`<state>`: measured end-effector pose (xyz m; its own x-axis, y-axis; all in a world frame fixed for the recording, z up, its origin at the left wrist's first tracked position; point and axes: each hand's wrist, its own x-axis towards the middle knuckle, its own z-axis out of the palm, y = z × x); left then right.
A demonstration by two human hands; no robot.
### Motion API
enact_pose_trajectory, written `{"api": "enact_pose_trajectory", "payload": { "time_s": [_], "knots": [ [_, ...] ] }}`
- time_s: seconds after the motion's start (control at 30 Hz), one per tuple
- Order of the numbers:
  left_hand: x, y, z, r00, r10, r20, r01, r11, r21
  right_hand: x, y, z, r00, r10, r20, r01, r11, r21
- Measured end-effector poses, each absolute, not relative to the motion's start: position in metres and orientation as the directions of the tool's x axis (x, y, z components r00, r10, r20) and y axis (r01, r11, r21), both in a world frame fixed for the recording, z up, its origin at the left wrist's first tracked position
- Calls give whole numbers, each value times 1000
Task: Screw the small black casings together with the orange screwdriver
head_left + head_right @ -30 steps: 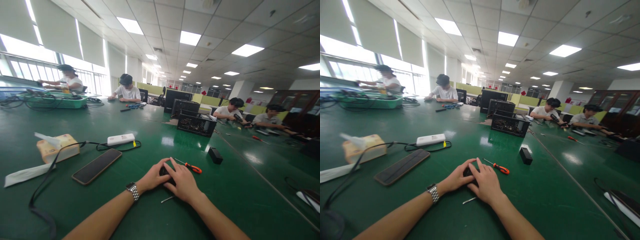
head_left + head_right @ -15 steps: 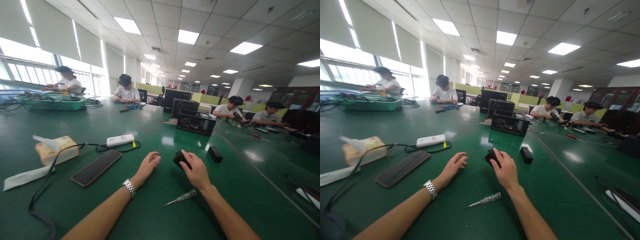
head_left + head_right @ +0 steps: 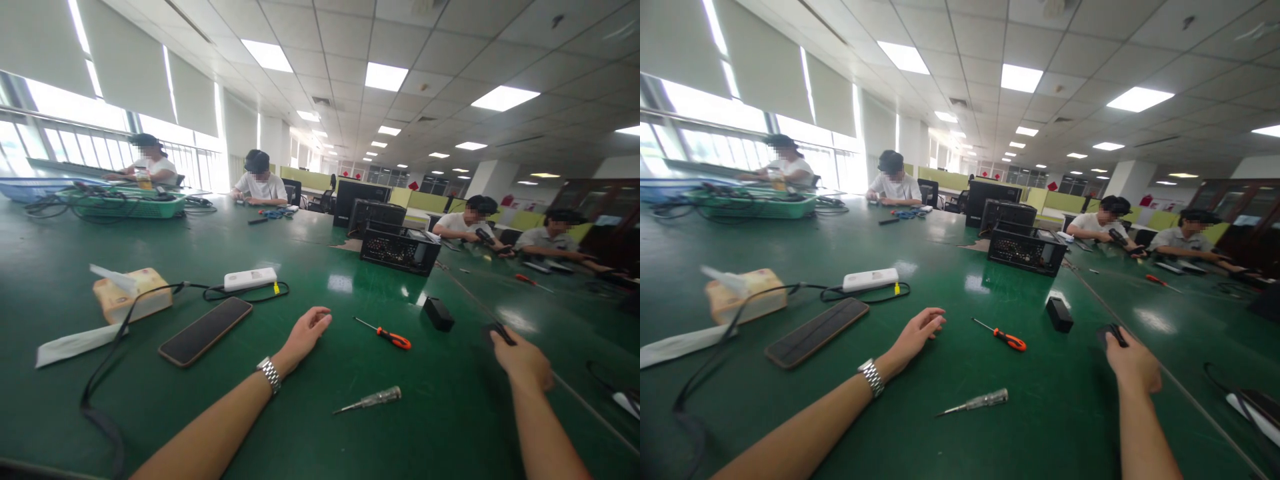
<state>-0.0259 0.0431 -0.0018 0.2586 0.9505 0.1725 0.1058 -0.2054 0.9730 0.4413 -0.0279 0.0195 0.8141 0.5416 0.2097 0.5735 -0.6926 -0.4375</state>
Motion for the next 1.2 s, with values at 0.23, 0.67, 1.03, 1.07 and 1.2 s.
{"api": "enact_pose_trajectory", "payload": {
  "time_s": [0.23,0.67,1.03,1.07,1.2],
  "knots": [
    [-27,48,-7,277,947,162,126,-203,971,432,-10,13,843,535,48,511,-772,-379],
    [-27,49,-11,288,927,239,194,-301,934,421,-12,22,770,633,82,625,-721,-299],
    [-28,47,-10,276,935,223,244,-292,925,423,-17,28,758,652,26,628,-719,-299],
    [-28,47,-9,268,938,218,254,-287,924,425,-18,28,749,662,13,635,-712,-300],
    [-29,46,-7,255,943,214,270,-282,921,432,-20,26,710,704,-8,670,-679,-302]
  ]
}}
